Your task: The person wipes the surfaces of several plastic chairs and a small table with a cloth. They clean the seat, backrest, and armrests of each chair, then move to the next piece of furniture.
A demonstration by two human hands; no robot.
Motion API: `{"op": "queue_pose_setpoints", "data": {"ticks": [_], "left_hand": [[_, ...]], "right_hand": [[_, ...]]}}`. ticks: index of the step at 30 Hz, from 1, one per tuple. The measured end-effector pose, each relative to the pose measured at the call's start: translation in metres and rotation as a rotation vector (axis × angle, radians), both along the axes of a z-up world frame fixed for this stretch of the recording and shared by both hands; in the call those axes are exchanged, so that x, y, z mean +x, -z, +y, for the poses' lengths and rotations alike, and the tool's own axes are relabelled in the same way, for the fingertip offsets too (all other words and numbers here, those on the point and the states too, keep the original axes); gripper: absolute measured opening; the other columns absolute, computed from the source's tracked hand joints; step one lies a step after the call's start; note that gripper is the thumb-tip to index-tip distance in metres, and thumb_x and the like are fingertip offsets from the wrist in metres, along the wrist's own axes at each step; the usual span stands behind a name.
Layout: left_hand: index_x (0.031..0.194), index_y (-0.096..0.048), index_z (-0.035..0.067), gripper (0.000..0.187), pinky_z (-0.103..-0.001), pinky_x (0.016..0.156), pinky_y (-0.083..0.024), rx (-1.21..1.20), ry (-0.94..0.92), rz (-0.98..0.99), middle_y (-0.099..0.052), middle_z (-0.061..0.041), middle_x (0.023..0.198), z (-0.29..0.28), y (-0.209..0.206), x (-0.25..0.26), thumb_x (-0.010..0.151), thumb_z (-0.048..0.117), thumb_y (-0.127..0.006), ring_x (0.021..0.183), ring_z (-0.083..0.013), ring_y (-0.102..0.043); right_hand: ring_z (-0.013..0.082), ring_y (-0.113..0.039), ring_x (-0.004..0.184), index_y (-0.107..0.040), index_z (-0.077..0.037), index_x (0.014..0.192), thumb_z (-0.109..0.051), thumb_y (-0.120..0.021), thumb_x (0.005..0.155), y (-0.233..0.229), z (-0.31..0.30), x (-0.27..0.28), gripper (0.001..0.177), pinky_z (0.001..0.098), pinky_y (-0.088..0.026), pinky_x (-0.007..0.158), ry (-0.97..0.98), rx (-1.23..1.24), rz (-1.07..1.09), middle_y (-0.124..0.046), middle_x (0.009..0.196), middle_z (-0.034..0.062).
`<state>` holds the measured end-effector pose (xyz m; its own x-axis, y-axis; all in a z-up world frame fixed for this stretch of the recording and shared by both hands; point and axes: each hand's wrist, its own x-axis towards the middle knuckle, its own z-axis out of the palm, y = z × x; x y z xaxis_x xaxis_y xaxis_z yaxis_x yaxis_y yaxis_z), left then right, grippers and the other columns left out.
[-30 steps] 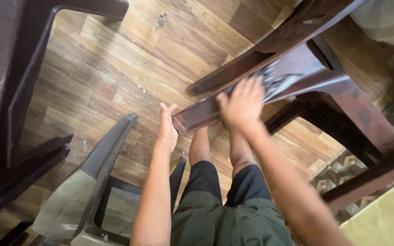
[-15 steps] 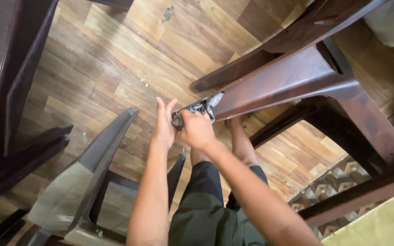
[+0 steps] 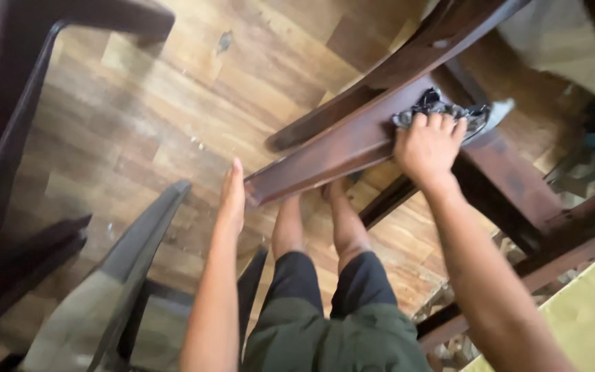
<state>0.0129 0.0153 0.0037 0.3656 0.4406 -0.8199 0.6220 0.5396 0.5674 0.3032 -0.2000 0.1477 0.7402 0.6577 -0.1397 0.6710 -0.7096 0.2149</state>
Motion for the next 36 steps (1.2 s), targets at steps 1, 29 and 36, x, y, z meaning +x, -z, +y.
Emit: {"op": "queue_pose_setpoints", "data": {"ticks": [1,29,36], "left_hand": [[0.149,-0.046,0.003,0.084,-0.049,0.115,-0.035,0.185,0.219,0.134,-0.049,-0.028,0.148,0.000,-0.005,0.008,0.097,0.069,-0.047,0.140,-0.0418,-0.044],[0.141,-0.058,0.025,0.053,-0.058,0.112,-0.029,0.641,0.846,0.204,-0.052,-0.016,0.146,-0.058,-0.052,0.141,0.101,0.055,-0.043,0.138,-0.0400,-0.041],[0.143,-0.056,0.019,0.057,-0.058,0.111,-0.035,0.650,0.871,0.200,-0.054,-0.019,0.145,-0.053,-0.064,0.151,0.101,0.055,-0.042,0.134,-0.0439,-0.046]], "right_hand": [[0.0385,-0.062,0.111,-0.073,-0.003,0.106,-0.037,-0.062,0.098,0.004,0.009,-0.001,0.037,0.0596,-0.041,0.103,0.086,0.023,0.088,-0.071,0.112,0.0196],[0.0458,-0.056,0.127,-0.062,0.011,0.132,-0.025,-0.064,0.089,0.072,-0.009,0.004,0.056,0.0499,-0.050,0.101,0.225,-0.093,-0.031,-0.053,0.141,0.0401],[0.0337,-0.070,0.099,-0.077,-0.011,0.097,-0.011,-0.068,0.065,-0.017,-0.044,0.007,0.032,0.0446,-0.056,0.086,-0.081,0.475,0.546,-0.074,0.098,0.0111]]}}
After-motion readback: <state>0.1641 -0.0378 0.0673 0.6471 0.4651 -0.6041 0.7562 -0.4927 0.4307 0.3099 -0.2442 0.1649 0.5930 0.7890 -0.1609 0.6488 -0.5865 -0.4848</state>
